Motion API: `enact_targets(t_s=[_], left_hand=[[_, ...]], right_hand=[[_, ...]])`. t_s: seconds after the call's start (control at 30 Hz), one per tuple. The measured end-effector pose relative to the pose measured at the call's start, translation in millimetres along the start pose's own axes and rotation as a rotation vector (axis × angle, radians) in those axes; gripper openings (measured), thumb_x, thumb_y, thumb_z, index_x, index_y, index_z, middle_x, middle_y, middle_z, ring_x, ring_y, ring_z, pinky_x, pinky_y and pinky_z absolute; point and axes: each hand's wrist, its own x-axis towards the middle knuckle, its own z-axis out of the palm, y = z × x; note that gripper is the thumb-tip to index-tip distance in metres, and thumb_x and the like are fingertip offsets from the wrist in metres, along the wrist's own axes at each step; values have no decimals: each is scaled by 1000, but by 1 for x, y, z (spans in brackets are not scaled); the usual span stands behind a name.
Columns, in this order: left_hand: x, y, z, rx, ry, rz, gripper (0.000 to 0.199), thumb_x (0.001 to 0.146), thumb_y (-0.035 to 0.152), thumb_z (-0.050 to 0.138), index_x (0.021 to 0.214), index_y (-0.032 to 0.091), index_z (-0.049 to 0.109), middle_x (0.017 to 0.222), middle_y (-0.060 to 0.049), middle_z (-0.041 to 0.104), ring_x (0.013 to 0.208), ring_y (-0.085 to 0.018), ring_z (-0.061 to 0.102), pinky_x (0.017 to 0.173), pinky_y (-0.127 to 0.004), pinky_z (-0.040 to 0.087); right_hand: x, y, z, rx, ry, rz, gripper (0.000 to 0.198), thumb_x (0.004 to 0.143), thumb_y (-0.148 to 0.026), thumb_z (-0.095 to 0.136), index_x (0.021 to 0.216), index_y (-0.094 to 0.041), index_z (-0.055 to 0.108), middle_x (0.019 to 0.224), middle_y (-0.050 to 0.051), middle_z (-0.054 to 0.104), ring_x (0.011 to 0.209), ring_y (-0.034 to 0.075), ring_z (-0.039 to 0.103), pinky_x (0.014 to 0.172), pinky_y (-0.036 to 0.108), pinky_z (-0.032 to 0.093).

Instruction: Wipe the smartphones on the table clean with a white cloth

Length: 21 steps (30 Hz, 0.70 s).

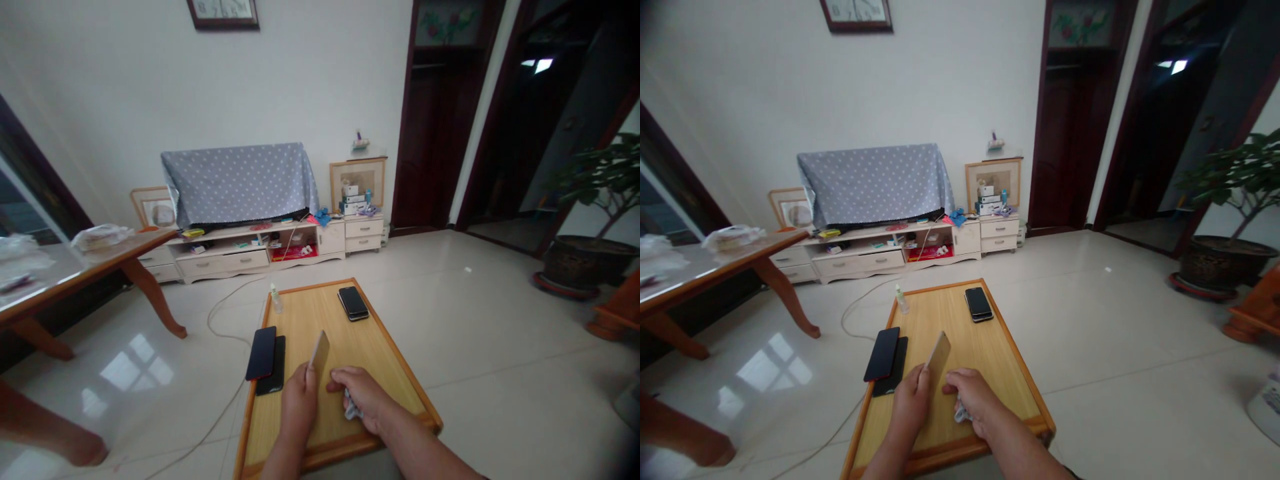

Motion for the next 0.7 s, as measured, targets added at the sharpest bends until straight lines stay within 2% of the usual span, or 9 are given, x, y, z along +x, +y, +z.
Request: enact_targets(t_s=[0.1, 0.17, 0.27, 0.37, 0.43, 0.5, 0.57, 0.7], left_hand=[[4, -5, -1, -56, 47, -26, 45, 96, 48, 34, 82, 19, 65, 74, -5, 67, 71, -19, 61, 67, -28, 44], [6, -7, -1, -100, 61, -33, 50, 96, 52, 33, 81, 18, 65, 76, -5, 67, 73, -20, 61, 67, -28, 46], [7, -3, -2, -152, 54, -27, 54, 95, 58, 34, 84, 16, 66, 79, -7, 70, 75, -21, 63, 67, -29, 48], [3, 5, -3, -183, 22, 12, 52, 95, 57, 38, 93, 15, 69, 88, -8, 72, 84, -23, 66, 74, -31, 51], [-3, 11, 0, -171, -23, 87, 47, 98, 51, 38, 107, 17, 69, 104, -10, 73, 98, -23, 67, 87, -33, 52], [-11, 16, 5, -66, -112, 233, 41, 100, 41, 36, 124, 21, 63, 122, -10, 69, 114, -22, 63, 101, -36, 49], [-18, 18, 12, 82, -192, 360, 40, 101, 35, 37, 132, 24, 59, 128, -9, 68, 118, -21, 63, 104, -38, 49], [-27, 16, 24, 285, -180, 502, 40, 99, 28, 40, 135, 23, 56, 135, -9, 64, 125, -22, 60, 108, -42, 49]], right_hand=[[-1, -1, 6, -2, -20, -15, 20, 75, -34, 61, 72, -15, 67, 76, 6, 69, 44, 8, 46, 41, 22, 30], [0, -3, 6, -2, -15, -23, 20, 76, -33, 61, 70, -15, 66, 74, 5, 68, 43, 7, 45, 41, 21, 29], [3, -9, 1, 0, 5, -37, 23, 79, -36, 62, 70, -15, 64, 74, 5, 67, 42, 6, 44, 41, 20, 28], [7, -19, -8, 18, 51, -37, 36, 85, -50, 60, 79, -15, 65, 79, 7, 70, 40, 6, 42, 39, 20, 27], [10, -27, -17, 61, 97, 7, 48, 85, -62, 59, 89, -15, 65, 82, 10, 72, 39, 6, 42, 37, 20, 27], [13, -34, -27, 132, 136, 53, 54, 82, -68, 60, 94, -15, 64, 81, 10, 72, 40, 7, 43, 36, 20, 28], [16, -37, -37, 197, 163, 68, 49, 82, -65, 63, 89, -17, 63, 72, 6, 69, 40, 7, 44, 36, 19, 30], [19, -31, -54, 207, 197, 65, 34, 83, -49, 66, 71, -19, 55, 51, -3, 52, 38, 7, 43, 33, 17, 28]])
